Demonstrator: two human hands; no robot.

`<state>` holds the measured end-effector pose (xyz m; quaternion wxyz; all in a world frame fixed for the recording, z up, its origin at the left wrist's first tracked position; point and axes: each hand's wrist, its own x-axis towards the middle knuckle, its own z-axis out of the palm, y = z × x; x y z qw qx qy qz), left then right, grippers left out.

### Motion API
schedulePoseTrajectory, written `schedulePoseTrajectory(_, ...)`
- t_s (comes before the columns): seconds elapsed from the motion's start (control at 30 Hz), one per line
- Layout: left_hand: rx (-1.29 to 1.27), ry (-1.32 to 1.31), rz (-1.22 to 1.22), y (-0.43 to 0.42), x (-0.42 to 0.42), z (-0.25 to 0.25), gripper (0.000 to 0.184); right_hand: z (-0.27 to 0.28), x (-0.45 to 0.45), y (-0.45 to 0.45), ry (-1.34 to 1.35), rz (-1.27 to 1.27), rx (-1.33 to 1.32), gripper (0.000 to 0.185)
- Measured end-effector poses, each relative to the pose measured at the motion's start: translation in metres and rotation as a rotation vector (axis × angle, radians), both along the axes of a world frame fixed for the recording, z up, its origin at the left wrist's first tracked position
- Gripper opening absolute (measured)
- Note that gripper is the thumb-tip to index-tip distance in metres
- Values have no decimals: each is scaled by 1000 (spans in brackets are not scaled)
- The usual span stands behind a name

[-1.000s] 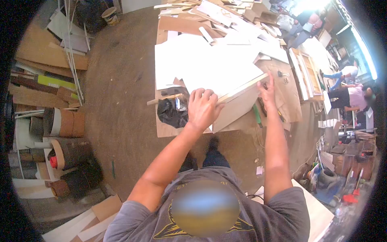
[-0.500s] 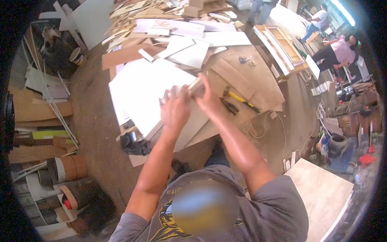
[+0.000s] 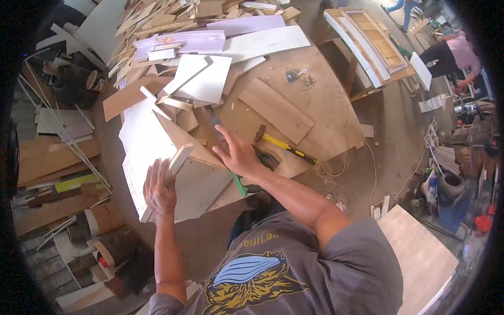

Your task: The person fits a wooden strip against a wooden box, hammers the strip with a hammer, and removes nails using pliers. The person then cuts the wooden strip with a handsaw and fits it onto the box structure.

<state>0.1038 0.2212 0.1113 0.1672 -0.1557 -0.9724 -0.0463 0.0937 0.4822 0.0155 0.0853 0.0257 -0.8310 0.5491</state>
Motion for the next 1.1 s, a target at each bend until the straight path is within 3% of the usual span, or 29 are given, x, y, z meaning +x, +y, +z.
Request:
schedulePoseTrajectory(0.17,-16,23,18,-3,2,-11,40,-20,5,11,32,-35,9,44)
schedulePoseTrajectory(0.57,-1,52,24,-9,-2,-26,48,-64,17,52,-99,-2,173,27)
schedulePoseTrajectory(0.67,6,42,-14,-3,-6,-21,49,-113,-17,90,-241,-226,259,26)
schedulePoseTrajectory(0.7,11,41,-12,-3,-7,-22,50,-133,-30,107,-132,-355,321,22)
schedulePoseTrajectory(0.8,-24,42,14,-5,-6,-28,57,-152,-58,165,-405,-491,312,19)
schedulePoseTrajectory(0.9,-51,49,14,-4,-7,-30,60,-169,-69,217,-364,-684,412,19)
schedulePoseTrajectory(1.1,-78,28,30,-11,-8,-37,63,-199,-68,290,-329,-801,590,21)
